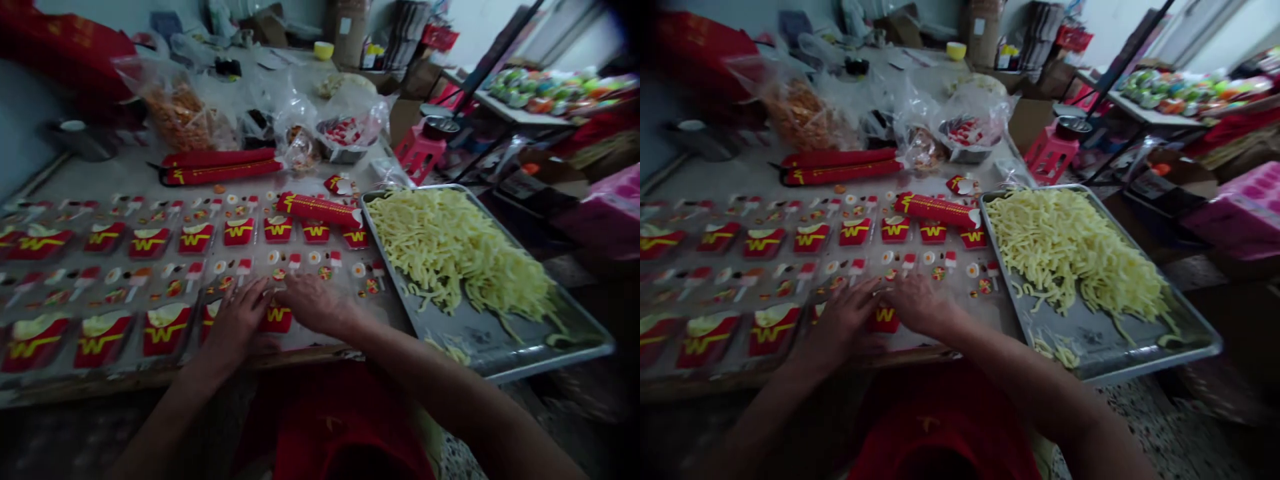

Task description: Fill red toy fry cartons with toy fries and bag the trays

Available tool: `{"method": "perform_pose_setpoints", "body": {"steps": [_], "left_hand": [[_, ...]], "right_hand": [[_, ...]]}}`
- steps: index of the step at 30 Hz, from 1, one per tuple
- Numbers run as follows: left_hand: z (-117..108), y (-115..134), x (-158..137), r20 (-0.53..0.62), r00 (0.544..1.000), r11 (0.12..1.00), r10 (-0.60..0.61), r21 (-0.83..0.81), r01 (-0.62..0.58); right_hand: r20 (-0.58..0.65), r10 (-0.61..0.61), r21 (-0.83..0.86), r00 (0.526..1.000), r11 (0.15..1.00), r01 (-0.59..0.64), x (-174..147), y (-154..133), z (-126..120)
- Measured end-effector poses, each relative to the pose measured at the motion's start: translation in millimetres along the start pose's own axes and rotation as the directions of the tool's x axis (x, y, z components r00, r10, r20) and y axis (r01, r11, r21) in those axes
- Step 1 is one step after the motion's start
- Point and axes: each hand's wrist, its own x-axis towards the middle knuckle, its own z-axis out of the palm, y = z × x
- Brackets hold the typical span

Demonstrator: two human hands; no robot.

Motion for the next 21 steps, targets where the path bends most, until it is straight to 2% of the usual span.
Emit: {"method": "perform_pose_setpoints", "body": {"steps": [2,4,6,7,8,10,11,12,14,16,18,20,21], "left_hand": [[1.2,-3.3,-3.3,-0.003,1.0,0.999,0.004,0.044,-0.003],[-1.1,-6.7,-3.6,-0.01,1.0,0.998,0.0,0.064,0.001],[-9.5,-8.6,6.5,-0.031,0.999,0.999,0.025,0.048,-0.024],[-15.7,-8.4,18.1,-0.043,0.997,0.998,0.06,0.029,-0.059],[-22.8,-7.1,35.0,-0.058,0.992,0.994,0.11,0.005,-0.11],[-36.8,-0.6,85.6,-0.097,0.972,0.975,0.216,-0.031,-0.22],[-42.4,4.6,117.9,-0.129,0.958,0.964,0.256,-0.04,-0.263],[-46.3,10.6,153.0,-0.165,0.949,0.96,0.269,-0.035,-0.278],[-48.8,23.1,224.2,-0.185,0.942,0.957,0.281,-0.023,-0.291],[-45.3,32.7,284.5,-0.108,0.96,0.965,0.257,-0.021,-0.261],[-39.1,36.9,324.7,0.031,0.965,0.965,0.262,-0.038,-0.261],[-33.4,36.2,344.5,0.128,0.935,0.943,0.331,-0.094,-0.32],[-31.3,34.8,348.4,0.134,0.919,0.926,0.372,-0.126,-0.356]], "right_hand": [[-0.015,0.02,0.06,1.0,0.998,-0.019,-8.1,3.6,1.7],[-0.067,0.071,0.201,0.995,0.978,-0.056,-18.3,18.7,-6.4],[-0.208,0.197,0.312,0.958,0.942,-0.126,-28.6,46.5,-24.6],[-0.296,0.295,0.319,0.908,0.927,-0.197,-32.7,64.2,-36.2],[-0.384,0.396,0.299,0.834,0.908,-0.293,-35.3,83.2,-48.5],[-0.513,0.532,0.22,0.674,0.84,-0.496,-34.9,120.8,-71.6],[-0.536,0.566,0.179,0.627,0.801,-0.571,-31.8,137.3,-81.0],[-0.527,0.59,0.144,0.611,0.771,-0.621,-26.9,151.3,-88.3],[-0.464,0.625,0.103,0.628,0.742,-0.663,-14.2,171.8,-96.2],[-0.394,0.659,0.114,0.64,0.726,-0.678,-1.1,184.1,-96.5],[-0.34,0.69,0.178,0.638,0.714,-0.677,8.3,191.6,-92.1],[-0.316,0.702,0.272,0.638,0.711,-0.648,12.2,195.9,-86.7],[-0.321,0.696,0.314,0.642,0.718,-0.621,12.2,196.6,-84.3]]}}
